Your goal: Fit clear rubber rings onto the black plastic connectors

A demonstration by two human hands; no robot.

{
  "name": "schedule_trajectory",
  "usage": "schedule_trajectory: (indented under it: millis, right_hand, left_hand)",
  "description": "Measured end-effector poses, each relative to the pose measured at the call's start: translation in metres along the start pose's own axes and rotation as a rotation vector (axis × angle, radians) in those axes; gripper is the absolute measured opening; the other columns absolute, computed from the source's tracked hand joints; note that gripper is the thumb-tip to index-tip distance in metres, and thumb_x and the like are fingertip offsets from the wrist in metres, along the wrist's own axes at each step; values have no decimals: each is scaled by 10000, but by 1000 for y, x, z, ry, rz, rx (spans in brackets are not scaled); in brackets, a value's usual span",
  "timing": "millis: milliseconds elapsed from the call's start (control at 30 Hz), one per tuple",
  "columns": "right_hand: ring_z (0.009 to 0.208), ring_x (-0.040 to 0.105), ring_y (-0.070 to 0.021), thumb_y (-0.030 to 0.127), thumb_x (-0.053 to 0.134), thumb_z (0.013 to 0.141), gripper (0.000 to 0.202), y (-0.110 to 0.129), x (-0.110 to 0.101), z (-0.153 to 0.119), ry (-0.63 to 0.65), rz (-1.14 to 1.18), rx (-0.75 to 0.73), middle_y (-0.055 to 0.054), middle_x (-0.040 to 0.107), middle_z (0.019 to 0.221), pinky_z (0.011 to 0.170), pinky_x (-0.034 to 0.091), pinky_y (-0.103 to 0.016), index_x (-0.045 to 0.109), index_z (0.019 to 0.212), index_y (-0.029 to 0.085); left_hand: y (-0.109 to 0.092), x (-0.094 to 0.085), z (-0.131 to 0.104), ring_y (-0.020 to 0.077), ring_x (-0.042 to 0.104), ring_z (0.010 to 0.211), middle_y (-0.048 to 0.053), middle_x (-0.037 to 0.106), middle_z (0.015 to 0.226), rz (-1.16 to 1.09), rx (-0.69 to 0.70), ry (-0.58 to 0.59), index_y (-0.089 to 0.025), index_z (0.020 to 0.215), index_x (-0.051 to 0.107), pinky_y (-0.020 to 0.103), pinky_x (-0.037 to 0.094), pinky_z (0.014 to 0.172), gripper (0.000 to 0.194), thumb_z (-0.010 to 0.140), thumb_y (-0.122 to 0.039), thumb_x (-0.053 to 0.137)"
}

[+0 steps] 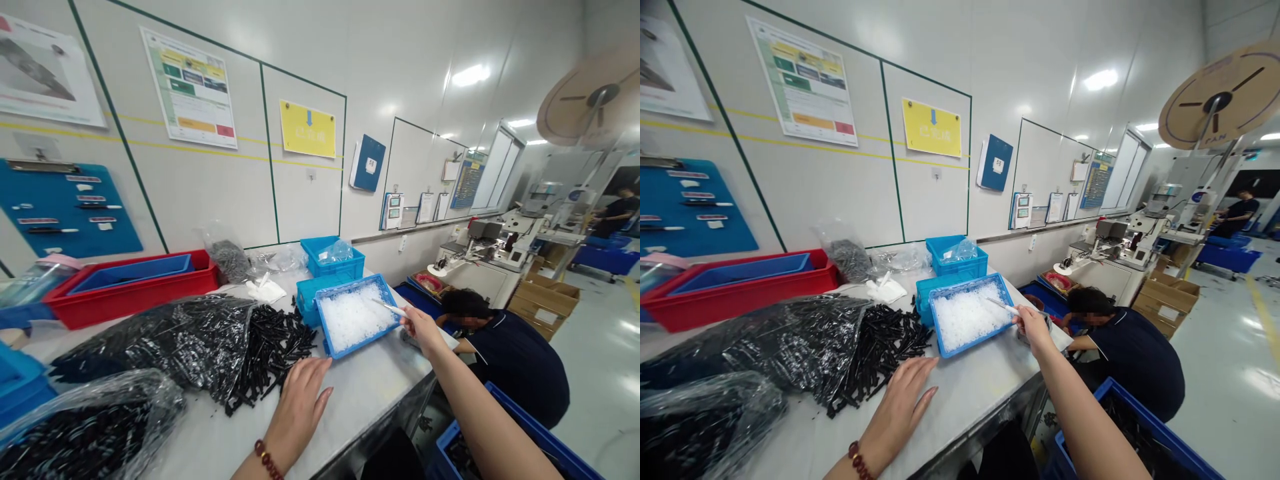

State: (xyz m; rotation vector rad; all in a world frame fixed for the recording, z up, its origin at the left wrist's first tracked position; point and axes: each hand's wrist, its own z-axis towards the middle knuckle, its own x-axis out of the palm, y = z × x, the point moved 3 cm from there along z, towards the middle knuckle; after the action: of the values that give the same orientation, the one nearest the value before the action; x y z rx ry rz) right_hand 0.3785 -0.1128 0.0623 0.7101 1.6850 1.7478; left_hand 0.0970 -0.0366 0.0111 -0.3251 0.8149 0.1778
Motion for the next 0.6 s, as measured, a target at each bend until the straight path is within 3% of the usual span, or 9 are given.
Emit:
schedule_trajectory:
  millis: [233,433,600]
  right_hand:
    - [456,383,-85,464,564,664,309,0,-13,-34,104,20,103,16,495,562,434,295,-204,566,788,181]
    - [465,382,-99,549,511,703,403,-23,16,-72,359,-93,153,10,497,555,467,287,-226,599,836,179]
    - [459,365,-95,524,511,727,379,-27,34,-93,530,-144,165,19,515,517,475,269,-221,622,803,170]
  left_hand:
    - [-2,-2,2,239,538,1003,96,592,1048,-7,9,-39,-190,1203,461,436,465,870,317,892,-228,416]
    - [1,-4,4,210,580,876,67,638,915,25,-56,-29,-173,1131,498,468,445,880,245,903,-235,432]
    - [4,2,4,168,592,804,10,654,817,23,-88,87,-204,1005,574,474,398,942,152,879,-251,503]
